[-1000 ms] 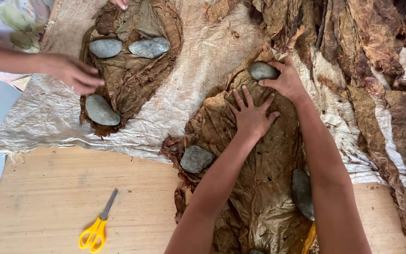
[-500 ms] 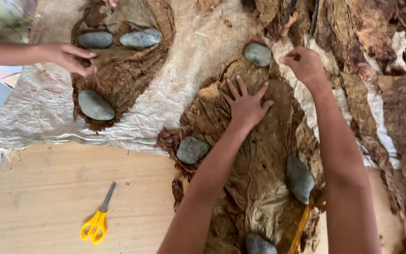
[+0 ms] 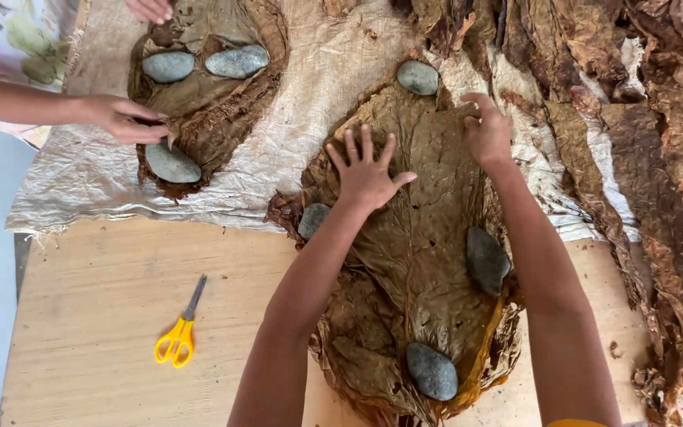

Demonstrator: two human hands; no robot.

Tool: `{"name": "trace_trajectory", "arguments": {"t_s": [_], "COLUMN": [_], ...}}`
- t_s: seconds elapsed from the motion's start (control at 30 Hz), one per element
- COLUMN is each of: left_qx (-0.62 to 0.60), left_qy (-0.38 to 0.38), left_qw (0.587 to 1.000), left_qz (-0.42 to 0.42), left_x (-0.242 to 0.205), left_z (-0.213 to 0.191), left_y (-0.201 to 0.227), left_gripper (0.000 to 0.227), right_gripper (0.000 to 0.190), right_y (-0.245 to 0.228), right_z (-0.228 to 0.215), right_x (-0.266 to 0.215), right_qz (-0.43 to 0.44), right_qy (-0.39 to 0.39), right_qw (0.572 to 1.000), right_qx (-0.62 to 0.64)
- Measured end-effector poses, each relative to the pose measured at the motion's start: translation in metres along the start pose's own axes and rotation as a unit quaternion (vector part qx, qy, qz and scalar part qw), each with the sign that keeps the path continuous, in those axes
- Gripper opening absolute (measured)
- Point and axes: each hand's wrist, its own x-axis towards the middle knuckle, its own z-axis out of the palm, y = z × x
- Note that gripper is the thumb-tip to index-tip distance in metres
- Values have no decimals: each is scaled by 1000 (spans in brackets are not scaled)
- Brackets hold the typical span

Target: The person arranges large dried leaves on a wooden table, placing smooth stones on top to hold them flat. They repeatedly lift, smooth, and reposition the leaves, occasionally removing and replacing stones. Another person's hands are visible working on a separate leaf nearby.

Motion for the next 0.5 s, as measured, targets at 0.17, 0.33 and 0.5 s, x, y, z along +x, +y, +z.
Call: {"name": "trace_trajectory", "arguments": {"t_s": [0.17, 0.33, 0.5], "left_qx": [-44, -56, -55], "left_qy": [-41, -54, -52], "left_qw": [998, 997, 997], "left_qz": [-18, -31, -32], "left_x": [-20, -19, -13], "left_z": [-16, -23, -11], "left_y": [-9, -6, -9], "left_gripper": [92, 89, 95], "right_gripper": [27, 21, 38], "right_y": [83, 71, -42], "right_z": [37, 42, 11], "right_x": [13, 33, 1], "right_qz": [-29, -23, -202], "right_qy": [51, 131, -69], "right_qw": [996, 986, 944], "right_qx": [-71, -99, -252]}}
